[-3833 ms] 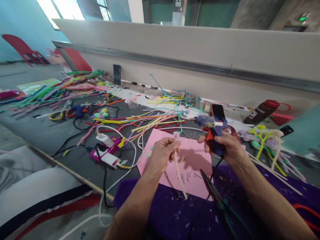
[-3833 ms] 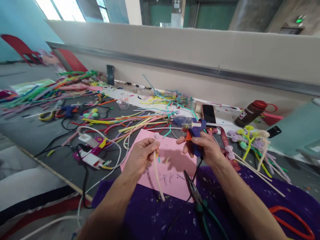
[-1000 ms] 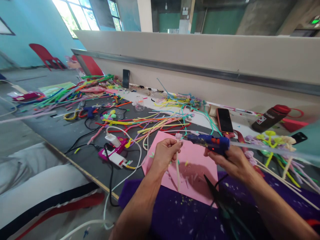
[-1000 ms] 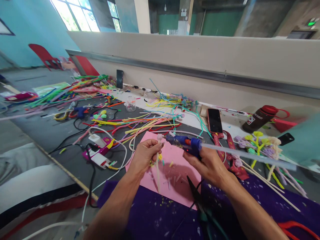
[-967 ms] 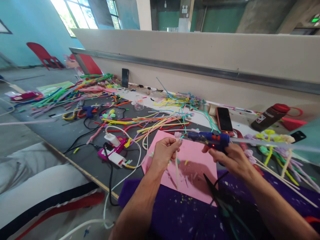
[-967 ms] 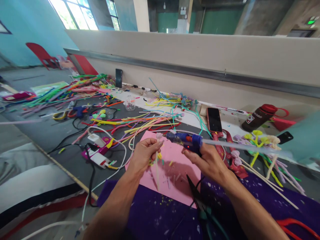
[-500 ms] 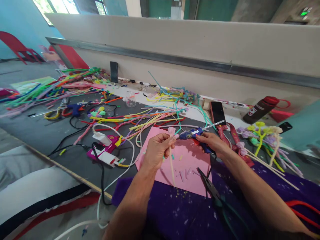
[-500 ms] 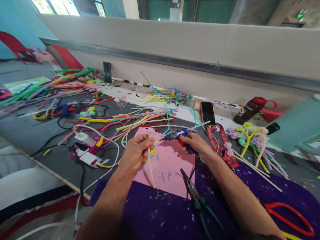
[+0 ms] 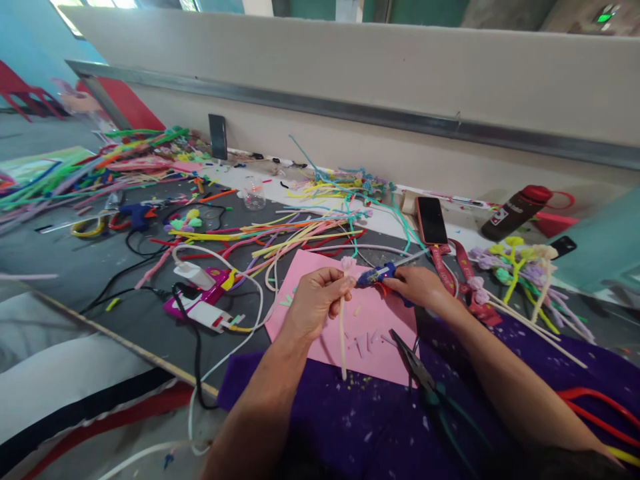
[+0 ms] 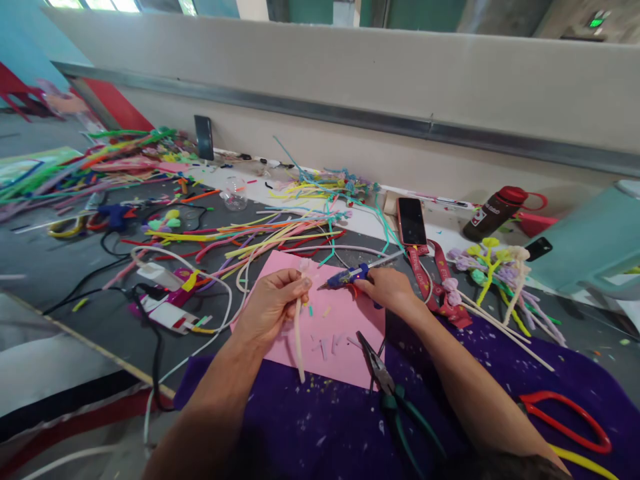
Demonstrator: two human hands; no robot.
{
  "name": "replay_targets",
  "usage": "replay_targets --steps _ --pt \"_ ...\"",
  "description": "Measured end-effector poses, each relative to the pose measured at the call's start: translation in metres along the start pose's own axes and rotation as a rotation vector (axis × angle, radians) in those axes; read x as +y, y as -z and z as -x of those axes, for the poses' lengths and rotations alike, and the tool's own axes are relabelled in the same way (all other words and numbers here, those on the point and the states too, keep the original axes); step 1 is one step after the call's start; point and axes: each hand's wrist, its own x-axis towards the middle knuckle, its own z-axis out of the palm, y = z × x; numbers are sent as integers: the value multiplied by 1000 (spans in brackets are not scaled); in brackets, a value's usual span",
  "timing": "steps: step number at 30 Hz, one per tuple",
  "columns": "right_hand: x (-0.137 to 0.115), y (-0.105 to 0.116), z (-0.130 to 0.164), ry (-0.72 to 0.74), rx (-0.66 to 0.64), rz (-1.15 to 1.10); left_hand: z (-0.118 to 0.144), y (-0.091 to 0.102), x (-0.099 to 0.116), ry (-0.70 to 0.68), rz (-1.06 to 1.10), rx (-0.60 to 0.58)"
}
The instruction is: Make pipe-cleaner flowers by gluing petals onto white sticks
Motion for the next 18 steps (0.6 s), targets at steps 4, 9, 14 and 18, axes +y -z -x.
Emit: replay_targets --steps 4,9,14,18 --pt "-22 4 20 267 192 223 1 -3 -2 83 -25 -62" --pt "-45 6 39 740 161 -114 2 -7 -7 155 11 -155" --pt "-53 -3 46 827 176 -113 3 -8 -8 177 25 -193" --pt "-54 -3 47 820 153 -101 3 -8 -8 168 3 -204"
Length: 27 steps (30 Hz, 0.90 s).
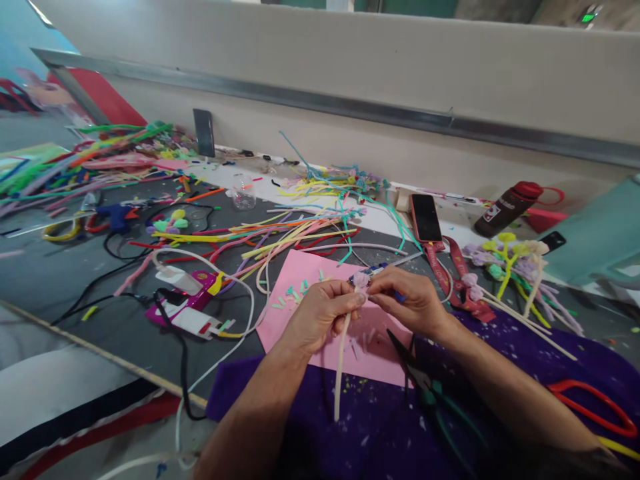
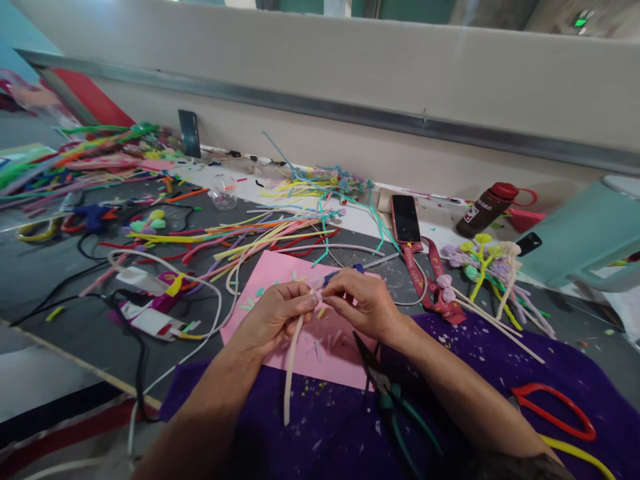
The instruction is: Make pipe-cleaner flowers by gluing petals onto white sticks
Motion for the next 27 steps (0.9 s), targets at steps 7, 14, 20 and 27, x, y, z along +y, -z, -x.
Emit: replay_targets --steps 7,14,20,27 --pt "1 23 -3 -58 -50 12 1 -2 3 -142 -443 173" --pt "9 25 -3 7 -148 73 1 1 -5 -167 -752 123" --pt "12 24 -1 80 -225 221 -1 3 -6 -130 -785 87" --pt "6 23 -2 93 -255 298 -3 5 -11 -67 -729 42"
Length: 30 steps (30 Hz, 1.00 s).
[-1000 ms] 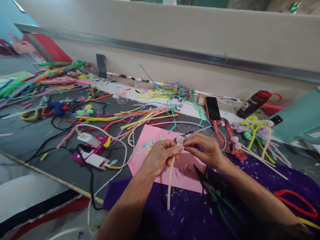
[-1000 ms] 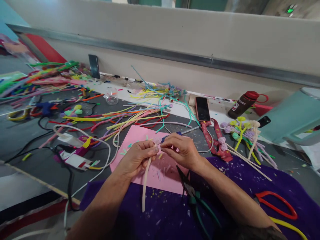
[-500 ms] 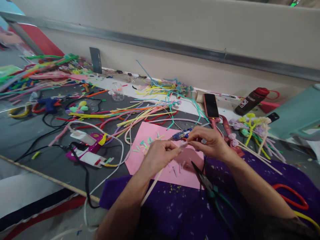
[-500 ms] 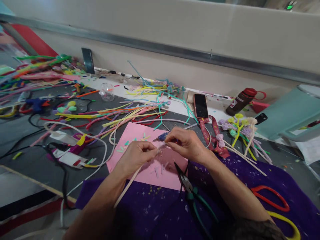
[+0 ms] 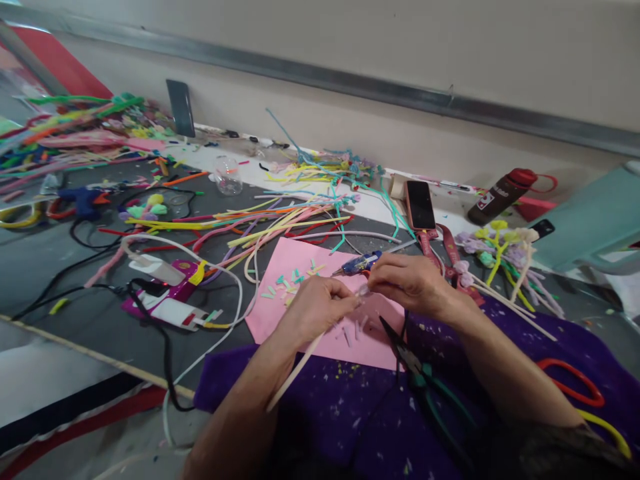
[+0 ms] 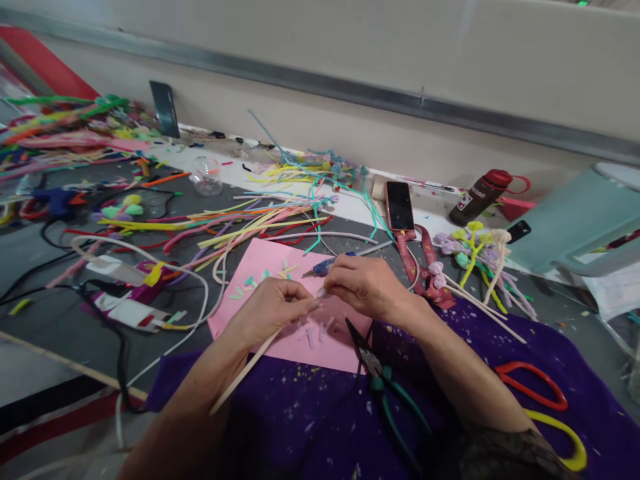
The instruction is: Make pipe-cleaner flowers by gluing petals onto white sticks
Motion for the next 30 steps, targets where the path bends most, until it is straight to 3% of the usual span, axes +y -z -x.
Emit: replay_targets --steps 15,30 --pt "-10 5 -1 -4 -78 128 1 -1 2 -1 50 -27" --pt "-12 6 0 -2 -47 184 1 2 12 63 136 -62"
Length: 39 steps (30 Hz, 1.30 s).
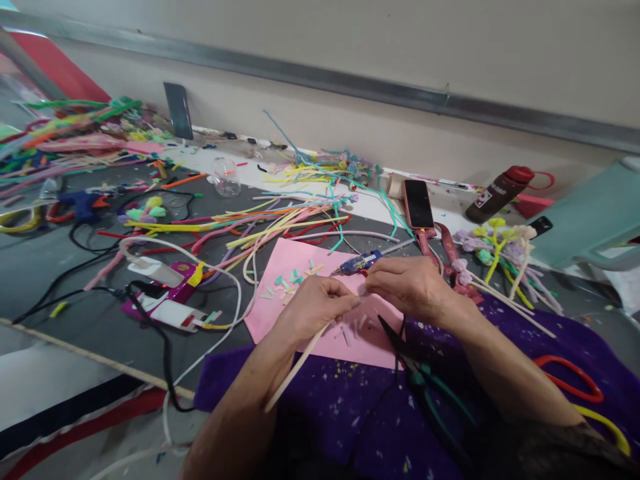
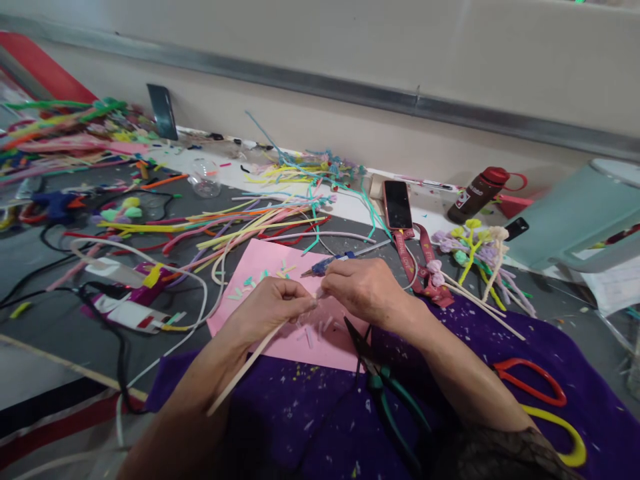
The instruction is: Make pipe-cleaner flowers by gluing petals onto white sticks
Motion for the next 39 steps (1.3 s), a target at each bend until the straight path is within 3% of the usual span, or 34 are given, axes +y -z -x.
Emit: replay_targets --steps 5,10,15,22,26,30,39 --pt "5 3 4 -41 90 -139 2 2 3 42 112 26" --pt "9 10 4 -171 230 -271 0 5 -1 20 353 63" --pt "-1 5 -1 -302 104 -531 0 7 -1 15 523 68" --pt "-26 -20 -9 -476 -159 -1026 1 3 0 -24 648 86" --pt "-32 -32 -12 -553 -183 -1167 0 -3 -3 -41 677 74" --pt "-35 -38 -13 -586 -115 -1194 -1 -5 -3 -49 649 109" --pt "-33 -45 -11 -573 6 -1006 -5 -8 -5 -23 646 141"
